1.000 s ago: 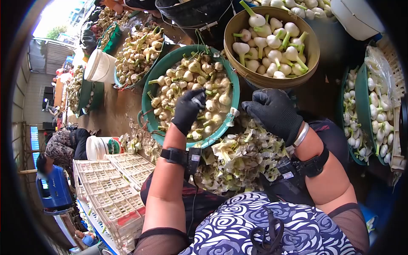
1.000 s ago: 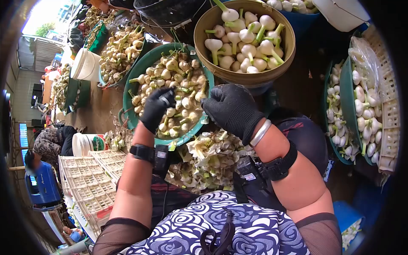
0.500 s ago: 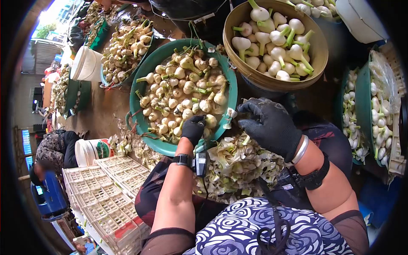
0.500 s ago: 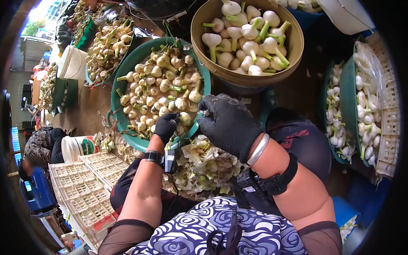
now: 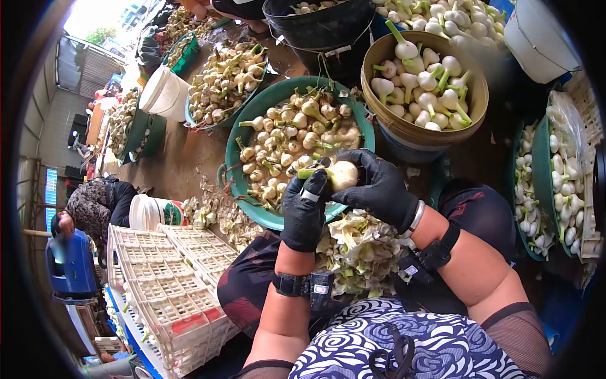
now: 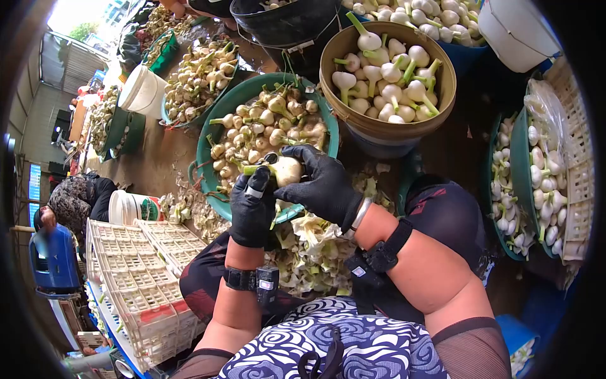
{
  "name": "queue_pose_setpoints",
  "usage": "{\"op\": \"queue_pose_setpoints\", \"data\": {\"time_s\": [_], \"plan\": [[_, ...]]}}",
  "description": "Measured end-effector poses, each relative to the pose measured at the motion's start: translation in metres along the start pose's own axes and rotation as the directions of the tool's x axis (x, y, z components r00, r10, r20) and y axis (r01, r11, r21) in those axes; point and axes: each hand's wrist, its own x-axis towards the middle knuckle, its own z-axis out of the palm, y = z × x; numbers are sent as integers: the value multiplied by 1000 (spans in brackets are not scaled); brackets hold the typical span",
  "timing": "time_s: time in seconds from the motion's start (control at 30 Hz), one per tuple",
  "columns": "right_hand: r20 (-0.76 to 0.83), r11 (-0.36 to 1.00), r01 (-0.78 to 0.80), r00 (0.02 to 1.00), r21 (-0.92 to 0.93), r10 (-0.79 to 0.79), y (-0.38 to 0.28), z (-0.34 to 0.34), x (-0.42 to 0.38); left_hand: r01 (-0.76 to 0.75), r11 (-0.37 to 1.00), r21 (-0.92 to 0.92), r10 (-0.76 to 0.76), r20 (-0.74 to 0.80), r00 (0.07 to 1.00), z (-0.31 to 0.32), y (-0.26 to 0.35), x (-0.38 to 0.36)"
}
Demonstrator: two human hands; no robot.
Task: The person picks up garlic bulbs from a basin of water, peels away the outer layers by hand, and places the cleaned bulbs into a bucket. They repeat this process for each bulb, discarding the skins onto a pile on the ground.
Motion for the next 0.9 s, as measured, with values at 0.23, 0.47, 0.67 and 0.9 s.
{"op": "queue_pose_setpoints", "data": {"time_s": [0.23,0.47,0.67,0.9], "plan": [[-68,968,-95,991,234,114,-1,0,-2,52,993,108,-59,64,996,5,21,-6],[-103,963,-33,993,267,63,-5,2,-5,45,958,283,-49,6,999,16,25,-3],[26,916,-208,977,342,212,-4,-3,-6,49,959,280,-70,67,995,2,25,-3],[524,622,-695,703,362,481,-16,-10,-14,-584,438,683,213,553,806,5,27,11]]}}
